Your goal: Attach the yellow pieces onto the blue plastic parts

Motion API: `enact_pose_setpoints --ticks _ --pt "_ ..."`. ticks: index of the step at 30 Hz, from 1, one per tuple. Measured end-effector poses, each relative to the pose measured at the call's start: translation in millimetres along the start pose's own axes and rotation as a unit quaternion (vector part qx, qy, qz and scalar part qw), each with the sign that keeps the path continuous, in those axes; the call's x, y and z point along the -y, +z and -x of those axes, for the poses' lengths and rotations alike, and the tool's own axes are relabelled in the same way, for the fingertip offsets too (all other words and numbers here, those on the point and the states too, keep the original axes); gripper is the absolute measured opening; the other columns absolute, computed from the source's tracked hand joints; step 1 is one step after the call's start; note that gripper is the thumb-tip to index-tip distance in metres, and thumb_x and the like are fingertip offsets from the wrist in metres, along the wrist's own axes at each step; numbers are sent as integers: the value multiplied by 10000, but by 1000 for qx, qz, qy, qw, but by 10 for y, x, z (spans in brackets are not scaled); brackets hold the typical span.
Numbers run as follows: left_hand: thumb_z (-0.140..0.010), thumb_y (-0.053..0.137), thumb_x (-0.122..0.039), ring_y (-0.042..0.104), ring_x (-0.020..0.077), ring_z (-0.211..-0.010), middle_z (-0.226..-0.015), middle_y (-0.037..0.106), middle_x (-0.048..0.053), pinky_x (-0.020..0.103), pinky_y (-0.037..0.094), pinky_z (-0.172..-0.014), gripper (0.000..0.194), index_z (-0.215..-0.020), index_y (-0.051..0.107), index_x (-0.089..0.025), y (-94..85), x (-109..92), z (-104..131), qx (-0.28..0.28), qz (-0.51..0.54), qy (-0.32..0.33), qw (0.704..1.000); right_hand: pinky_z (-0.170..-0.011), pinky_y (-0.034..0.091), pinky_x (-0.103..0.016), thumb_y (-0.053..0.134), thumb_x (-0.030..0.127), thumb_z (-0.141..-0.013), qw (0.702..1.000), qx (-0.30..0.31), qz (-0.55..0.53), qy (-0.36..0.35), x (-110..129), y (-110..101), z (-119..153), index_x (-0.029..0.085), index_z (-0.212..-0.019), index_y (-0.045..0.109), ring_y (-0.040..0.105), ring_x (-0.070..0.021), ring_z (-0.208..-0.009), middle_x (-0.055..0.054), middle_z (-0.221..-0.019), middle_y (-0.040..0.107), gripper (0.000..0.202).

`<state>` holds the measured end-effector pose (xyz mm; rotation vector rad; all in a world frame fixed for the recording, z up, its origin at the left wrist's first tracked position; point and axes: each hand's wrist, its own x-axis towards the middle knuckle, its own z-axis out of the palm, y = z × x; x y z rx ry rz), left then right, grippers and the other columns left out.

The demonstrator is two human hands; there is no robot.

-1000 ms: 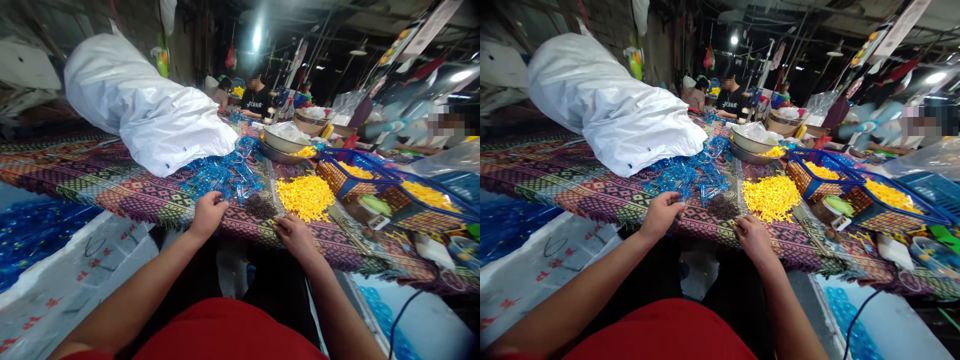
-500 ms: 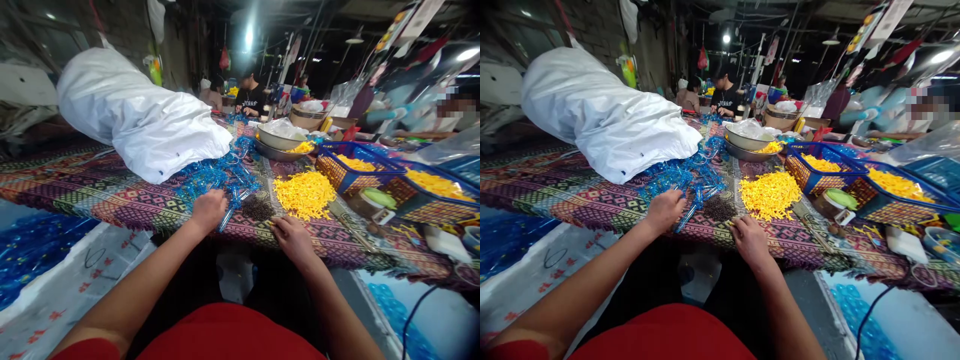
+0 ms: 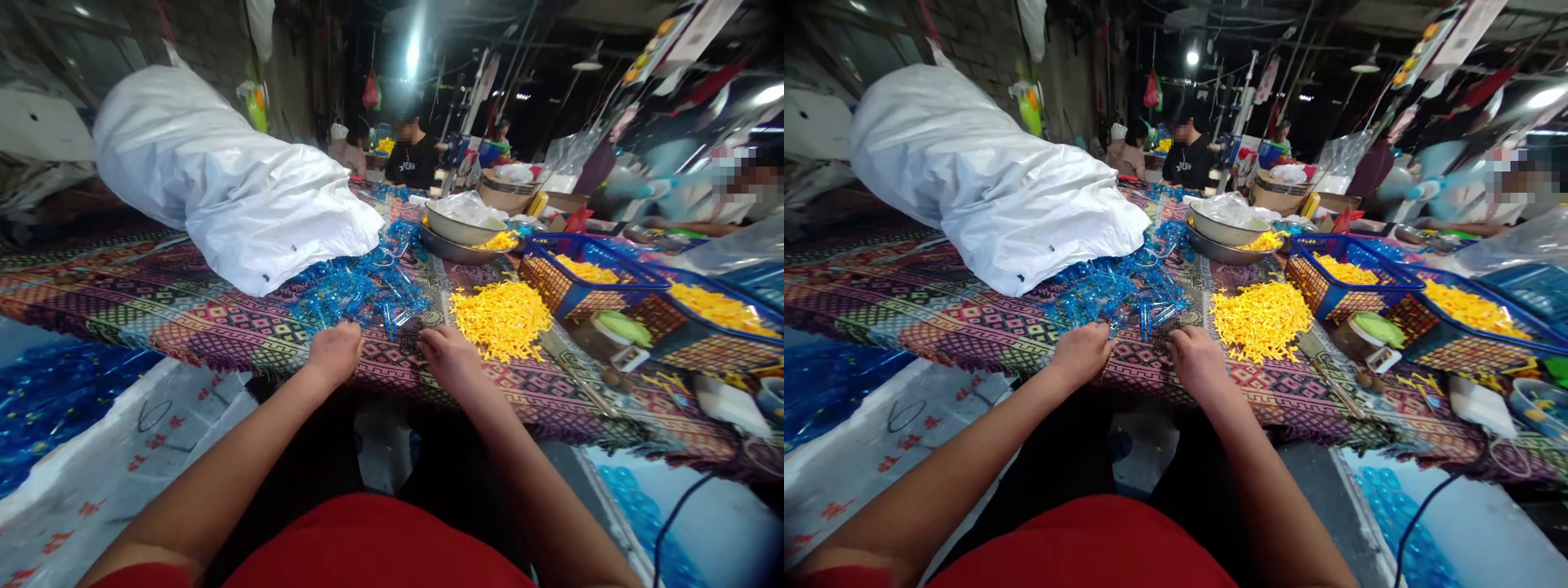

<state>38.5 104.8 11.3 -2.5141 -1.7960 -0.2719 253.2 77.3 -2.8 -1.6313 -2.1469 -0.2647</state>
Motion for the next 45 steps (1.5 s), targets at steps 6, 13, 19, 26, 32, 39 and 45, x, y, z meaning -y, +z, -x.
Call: enact_pose_setpoints --ticks 6,13,19,26,32,39,45 --pt "-850 420 -332 637 280 -811 -878 639 157 361 464 -705 292 -895 617 -122 41 63 -9 -7 34 -9 999 -766 406 -326 518 354 -828 997 75 23 12 358 197 -585 197 -945 620 545 -255 -934 -116 -914 642 221" --pt "-857 403 -311 627 256 -813 -884 631 127 336 456 -707 274 -915 606 -138 -20 156 86 -40 82 -3 996 -692 433 -321 607 255 -719 991 74 -53 96 239 358 -731 177 -1046 610 605 -237 -808 -97 -862 668 335" --pt "-828 439 -245 606 192 -816 -801 649 72 293 439 -767 218 -768 632 -161 -46 110 166 -116 305 -16 945 -605 461 -263 566 351 -747 977 33 -160 140 29 317 -515 124 -1020 633 603 -158 -653 -32 -721 666 361" --pt "-742 562 -324 571 124 -512 -654 610 -1 230 455 -446 238 -907 575 -154 72 -252 193 25 716 -122 687 -601 491 -287 657 382 -691 856 -15 -479 195 463 124 160 162 -912 643 609 -168 -668 -40 -772 671 312" --pt "-700 576 -269 569 125 -436 -570 565 -23 267 487 -431 167 -719 453 -158 63 -375 285 66 811 -176 553 -721 483 -312 548 342 -806 927 0 -365 87 287 -159 380 203 -904 663 615 -178 -792 -47 -853 674 205" --pt "-687 531 -231 591 155 -414 -630 587 2 265 461 -374 128 -727 435 -155 28 -396 480 157 794 -156 566 -675 454 -321 526 298 -801 977 -9 -175 125 -491 -60 463 187 -757 682 603 -203 -726 -70 -763 659 196" --pt "-678 546 -228 605 145 -449 -667 596 12 256 475 -406 130 -734 455 -156 23 -488 620 182 776 -133 589 -589 428 -274 517 309 -806 993 26 -85 79 -339 -51 466 198 -683 657 561 -165 -646 -47 -696 610 217"
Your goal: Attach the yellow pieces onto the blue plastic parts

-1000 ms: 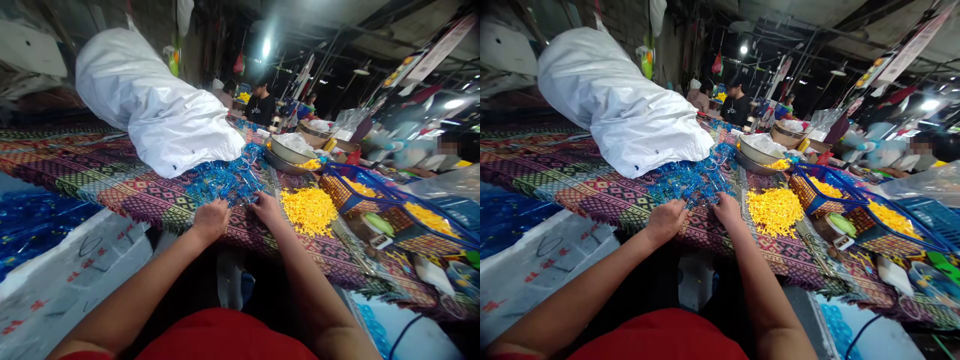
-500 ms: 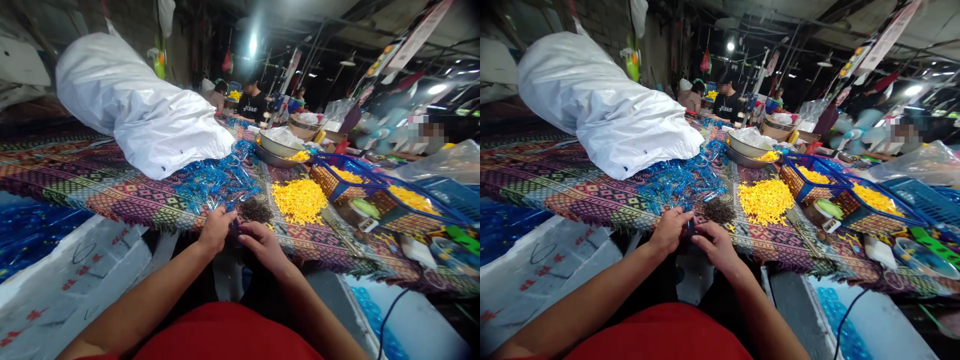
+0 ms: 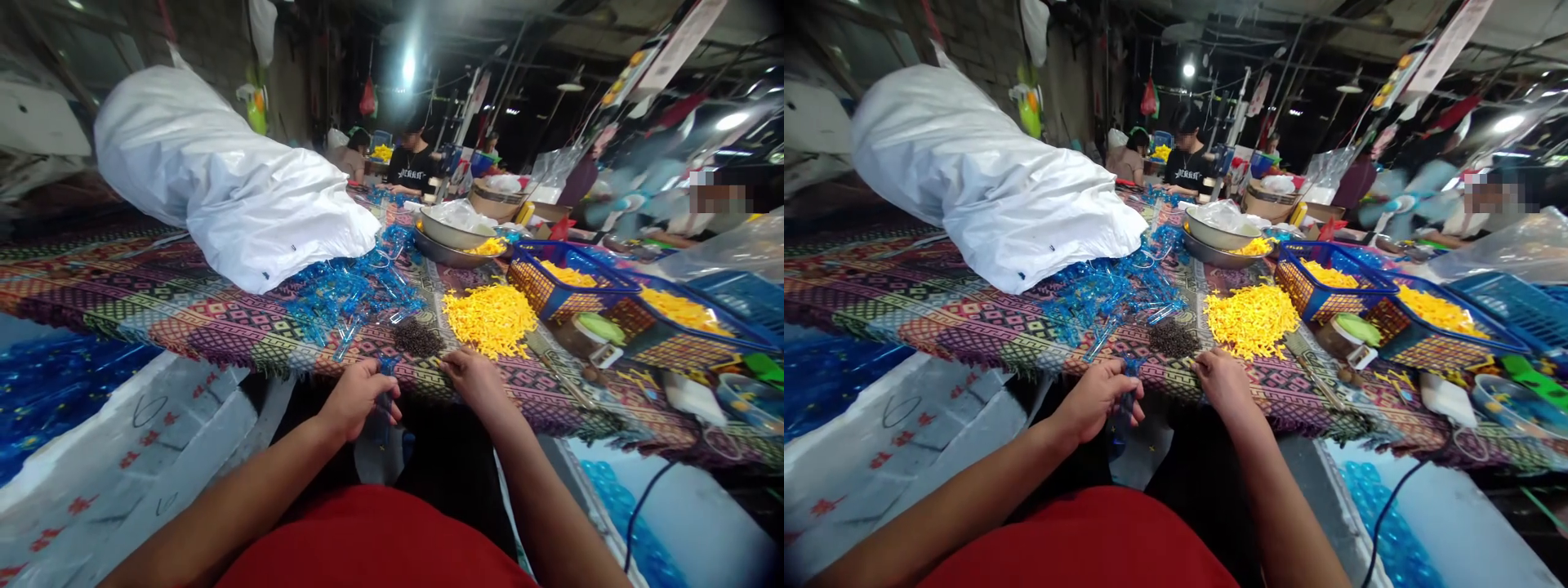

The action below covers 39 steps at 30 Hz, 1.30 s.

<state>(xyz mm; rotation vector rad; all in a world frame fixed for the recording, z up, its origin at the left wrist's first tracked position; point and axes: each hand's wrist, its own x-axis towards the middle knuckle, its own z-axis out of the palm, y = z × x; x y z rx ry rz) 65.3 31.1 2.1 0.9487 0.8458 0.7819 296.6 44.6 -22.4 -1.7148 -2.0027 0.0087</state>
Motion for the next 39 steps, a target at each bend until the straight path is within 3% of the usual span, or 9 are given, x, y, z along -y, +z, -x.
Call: enact_pose_setpoints --ticks 6,9,12,20,28,31,33,35,39 --pt "-664 544 -171 593 139 -450 -648 598 12 260 483 -418 95 -749 506 -152 24 50 68 -10 -53 10 998 -649 471 -271 525 261 -828 976 -25 -208 -59 531 -115 73 208 -790 650 592 -157 -711 -37 -745 639 141" --pt "-658 536 -154 583 136 -440 -643 598 12 252 473 -411 92 -750 530 -149 25 78 74 -8 -64 11 998 -638 476 -266 536 260 -831 969 -35 -228 -93 783 -90 100 207 -786 657 594 -154 -710 -40 -749 640 140" --pt "-653 512 -132 579 135 -436 -593 583 5 231 455 -406 66 -711 544 -143 22 83 89 -8 -79 20 997 -638 472 -266 513 254 -848 971 -42 -200 -127 883 -19 113 206 -777 659 586 -152 -712 -45 -755 633 169" --pt "-661 474 -131 548 136 -385 -493 545 -14 226 427 -368 49 -646 515 -155 -5 100 140 -7 -64 22 998 -672 468 -273 450 188 -872 966 -17 -142 -213 876 47 144 196 -862 652 572 -160 -756 -71 -813 611 203" --pt "-753 450 -243 535 130 -357 -517 531 -22 225 416 -320 115 -684 490 -160 -34 109 111 -20 -67 31 997 -671 478 -294 423 134 -866 946 -23 -219 -238 885 139 143 204 -1046 601 561 -169 -816 -83 -909 583 262" --pt "-779 445 -305 519 126 -327 -521 517 -30 210 380 -278 171 -684 466 -164 -52 109 104 -41 -67 19 997 -677 475 -272 447 154 -867 949 -16 -251 -189 781 143 61 208 -1000 620 568 -154 -815 -65 -904 583 225" --pt "-785 439 -314 520 126 -323 -514 513 -24 201 368 -272 196 -664 456 -161 -77 100 98 -40 -61 15 997 -672 466 -272 494 185 -848 965 -42 -228 -126 642 139 -34 191 -909 640 567 -154 -772 -53 -839 586 158" --pt "-787 439 -321 526 129 -329 -507 514 -16 197 367 -274 216 -648 454 -157 -106 86 92 -35 -55 10 998 -645 448 -270 534 212 -824 981 -57 -169 -77 496 142 -139 177 -792 646 552 -153 -706 -41 -747 577 122" --pt "-788 441 -327 525 129 -328 -491 508 -14 192 363 -275 232 -633 457 -153 -137 76 83 -35 -47 4 998 -648 404 -258 512 251 -841 997 6 8 -73 400 166 -299 186 -743 665 525 -155 -715 -46 -750 571 194"
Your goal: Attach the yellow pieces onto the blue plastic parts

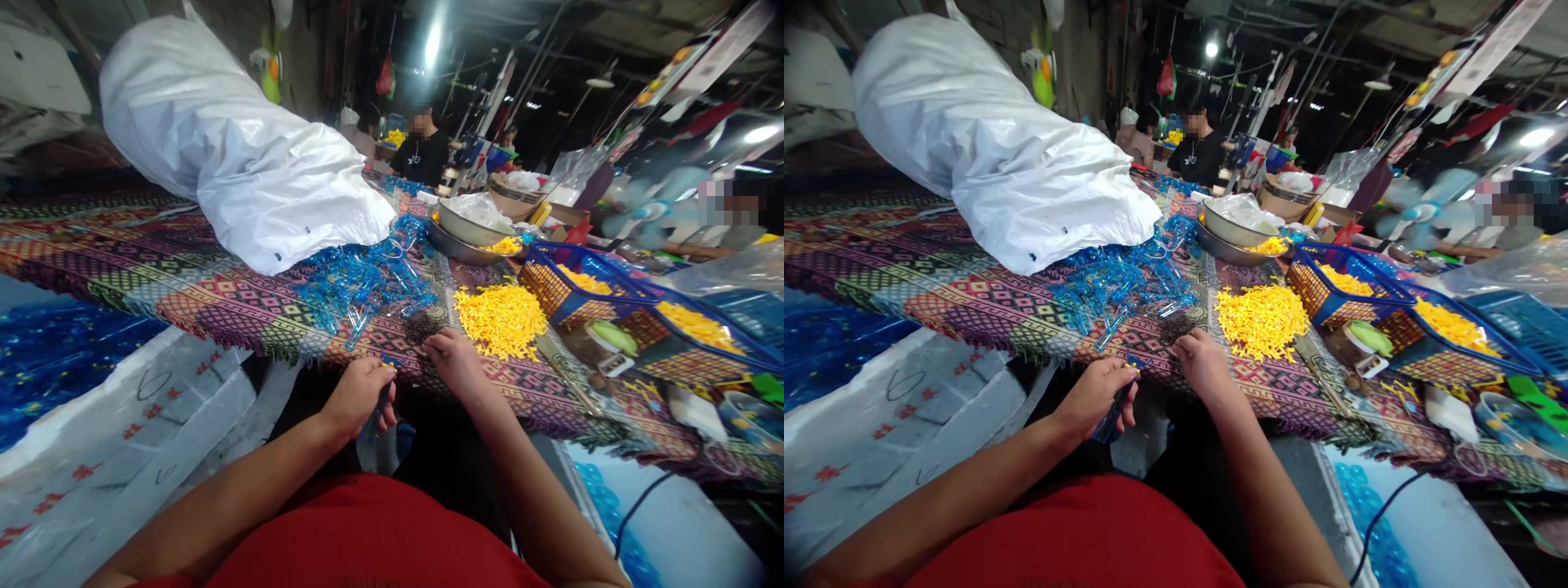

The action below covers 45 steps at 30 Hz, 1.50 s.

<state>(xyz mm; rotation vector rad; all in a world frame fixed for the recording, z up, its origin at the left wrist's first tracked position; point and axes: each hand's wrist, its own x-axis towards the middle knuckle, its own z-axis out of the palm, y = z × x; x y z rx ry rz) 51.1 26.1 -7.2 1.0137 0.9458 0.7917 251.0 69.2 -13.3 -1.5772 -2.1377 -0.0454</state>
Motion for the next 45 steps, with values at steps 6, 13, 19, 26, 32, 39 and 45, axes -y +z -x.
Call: enact_pose_setpoints --ticks 6,13,19,26,32,39,45 --pt "-791 436 -318 524 124 -325 -510 518 -19 183 346 -266 214 -650 449 -158 4 45 3 -2 12 -2 1000 -647 345 -284 469 248 -857 977 85 184 -65 182 23 -170 197 -752 670 467 -211 -824 -82 -803 572 232" --pt "-788 443 -324 532 127 -329 -509 511 -26 181 344 -264 213 -651 439 -161 -10 89 -8 1 18 7 1000 -691 345 -291 445 244 -863 974 114 189 -61 209 71 -272 177 -757 654 442 -215 -847 -98 -836 568 244" --pt "-787 440 -306 524 124 -326 -536 520 -23 202 368 -274 200 -654 444 -158 -73 23 -5 -34 26 19 999 -718 344 -282 416 232 -882 981 81 158 -73 233 52 -197 174 -781 638 445 -199 -840 -82 -819 560 250" --pt "-773 446 -298 520 125 -321 -530 507 -29 204 365 -270 185 -649 434 -161 -55 -19 2 -43 28 11 999 -692 333 -294 419 260 -886 976 107 180 -66 258 66 -178 197 -851 641 439 -215 -864 -82 -854 572 233" --pt "-771 447 -316 521 124 -320 -530 524 -15 199 360 -270 201 -652 450 -155 -41 -5 -4 -42 24 8 999 -644 324 -297 418 247 -880 969 120 205 -66 314 88 -263 182 -809 610 440 -230 -888 -86 -880 578 214" --pt "-774 444 -320 517 113 -322 -509 511 -30 189 368 -279 203 -651 443 -158 -71 -29 -8 -50 23 9 998 -708 355 -299 425 175 -865 974 125 171 -84 361 59 -249 168 -854 631 450 -223 -880 -102 -865 582 207" --pt "-781 439 -312 518 120 -322 -514 508 -23 200 370 -275 207 -646 443 -155 -107 -15 -17 -52 20 18 998 -769 391 -292 444 136 -849 988 115 58 -89 332 110 -120 168 -938 652 486 -202 -875 -92 -872 598 229"
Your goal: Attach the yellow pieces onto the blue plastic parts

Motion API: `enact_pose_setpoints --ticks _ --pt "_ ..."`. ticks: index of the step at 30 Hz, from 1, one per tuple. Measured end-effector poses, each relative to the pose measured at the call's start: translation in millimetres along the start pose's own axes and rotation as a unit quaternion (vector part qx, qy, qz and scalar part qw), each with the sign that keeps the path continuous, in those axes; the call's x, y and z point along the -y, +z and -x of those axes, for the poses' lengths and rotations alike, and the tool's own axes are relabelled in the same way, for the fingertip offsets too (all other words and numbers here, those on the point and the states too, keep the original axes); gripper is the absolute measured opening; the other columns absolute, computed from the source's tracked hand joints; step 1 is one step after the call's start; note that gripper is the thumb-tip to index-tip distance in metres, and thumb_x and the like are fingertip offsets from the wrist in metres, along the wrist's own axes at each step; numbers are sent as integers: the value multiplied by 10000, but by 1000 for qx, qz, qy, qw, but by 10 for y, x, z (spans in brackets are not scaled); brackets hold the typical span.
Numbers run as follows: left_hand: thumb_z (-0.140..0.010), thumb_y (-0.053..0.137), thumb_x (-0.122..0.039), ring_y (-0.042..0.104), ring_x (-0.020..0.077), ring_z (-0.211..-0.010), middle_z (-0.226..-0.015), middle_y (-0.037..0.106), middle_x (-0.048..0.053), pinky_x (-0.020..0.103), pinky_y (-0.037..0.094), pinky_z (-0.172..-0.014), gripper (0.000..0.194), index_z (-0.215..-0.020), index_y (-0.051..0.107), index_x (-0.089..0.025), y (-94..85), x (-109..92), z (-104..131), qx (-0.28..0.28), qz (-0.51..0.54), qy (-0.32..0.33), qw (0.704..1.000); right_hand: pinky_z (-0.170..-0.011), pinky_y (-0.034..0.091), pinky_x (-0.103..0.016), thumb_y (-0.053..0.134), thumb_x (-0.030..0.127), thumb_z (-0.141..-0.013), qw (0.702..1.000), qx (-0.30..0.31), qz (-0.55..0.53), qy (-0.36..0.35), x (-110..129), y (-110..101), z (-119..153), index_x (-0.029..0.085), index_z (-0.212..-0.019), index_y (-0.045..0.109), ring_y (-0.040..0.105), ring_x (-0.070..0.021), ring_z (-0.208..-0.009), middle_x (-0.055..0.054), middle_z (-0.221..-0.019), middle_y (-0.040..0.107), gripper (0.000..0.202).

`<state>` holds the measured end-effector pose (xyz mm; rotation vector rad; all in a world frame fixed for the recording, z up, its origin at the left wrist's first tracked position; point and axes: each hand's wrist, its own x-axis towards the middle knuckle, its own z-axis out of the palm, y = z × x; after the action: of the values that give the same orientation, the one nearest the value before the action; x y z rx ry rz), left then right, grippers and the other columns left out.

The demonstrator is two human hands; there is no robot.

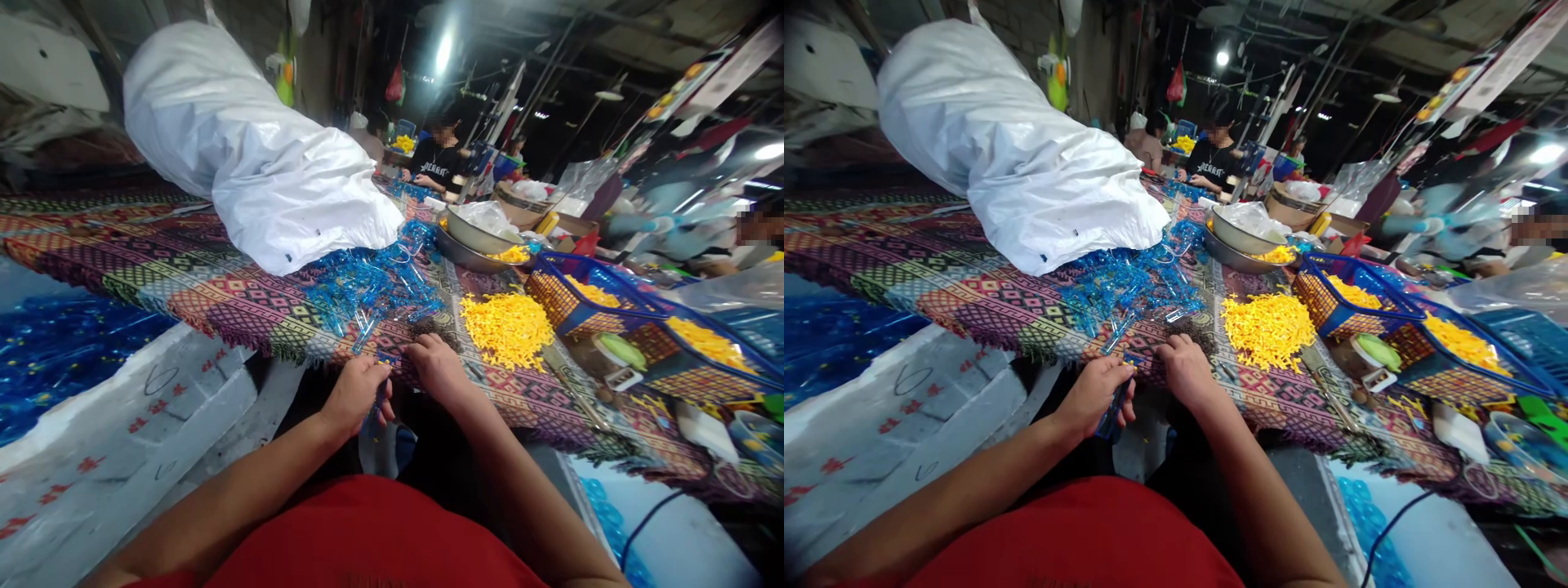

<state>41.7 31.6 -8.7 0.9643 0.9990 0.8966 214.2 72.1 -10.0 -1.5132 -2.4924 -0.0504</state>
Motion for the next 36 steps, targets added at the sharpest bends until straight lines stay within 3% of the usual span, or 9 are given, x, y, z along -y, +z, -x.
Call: enact_pose_setpoints --ticks 2,4,9,13,18,21,27,36 --pt "-787 429 -310 517 120 -322 -520 502 -26 201 369 -274 207 -649 442 -156 -3 7 8 1 -5 5 1000 -768 410 -293 448 162 -855 993 -49 -104 21 -8 29 30 163 -896 661 518 -189 -858 -88 -860 612 217" --pt "-789 426 -307 514 116 -321 -531 501 -29 198 367 -271 201 -656 440 -157 -5 12 22 -1 -16 11 1000 -735 433 -287 502 207 -830 964 -87 -248 50 3 38 62 171 -855 663 556 -174 -815 -68 -839 631 167" --pt "-789 437 -323 515 107 -329 -545 502 -37 191 372 -273 194 -676 439 -165 3 17 53 -10 -45 29 999 -609 439 -253 670 284 -690 824 -81 -537 163 140 -11 163 191 -786 664 570 -136 -660 -2 -744 647 134" --pt "-794 430 -339 521 107 -337 -551 513 -35 188 370 -281 194 -703 457 -170 22 19 67 -15 -76 34 996 -512 409 -225 699 284 -664 726 -72 -655 198 260 -60 216 186 -783 660 522 -103 -529 23 -599 610 159" --pt "-804 415 -348 505 99 -347 -556 530 -33 192 362 -314 208 -700 475 -178 51 11 69 -30 -140 53 988 -458 397 -206 710 243 -647 674 -65 -709 196 353 -116 242 172 -761 656 524 -95 -487 22 -557 604 145" --pt "-808 425 -346 488 88 -384 -531 525 -30 188 359 -370 230 -665 483 -176 71 -5 64 -45 -185 93 977 -423 391 -197 709 243 -648 659 -45 -724 197 400 -130 260 163 -757 645 522 -92 -458 23 -545 596 149" --pt "-809 424 -296 462 87 -426 -531 523 -24 192 338 -410 215 -637 477 -177 91 -23 74 -56 -230 129 963 -424 411 -192 697 233 -662 664 -42 -723 188 439 -134 295 150 -745 633 537 -93 -453 17 -533 604 133" --pt "-803 459 -340 468 83 -390 -523 543 -24 180 338 -369 232 -642 491 -176 92 8 70 -38 -160 116 980 -437 441 -217 702 275 -661 673 -22 -711 202 442 -106 307 152 -737 623 556 -111 -452 10 -531 617 165"
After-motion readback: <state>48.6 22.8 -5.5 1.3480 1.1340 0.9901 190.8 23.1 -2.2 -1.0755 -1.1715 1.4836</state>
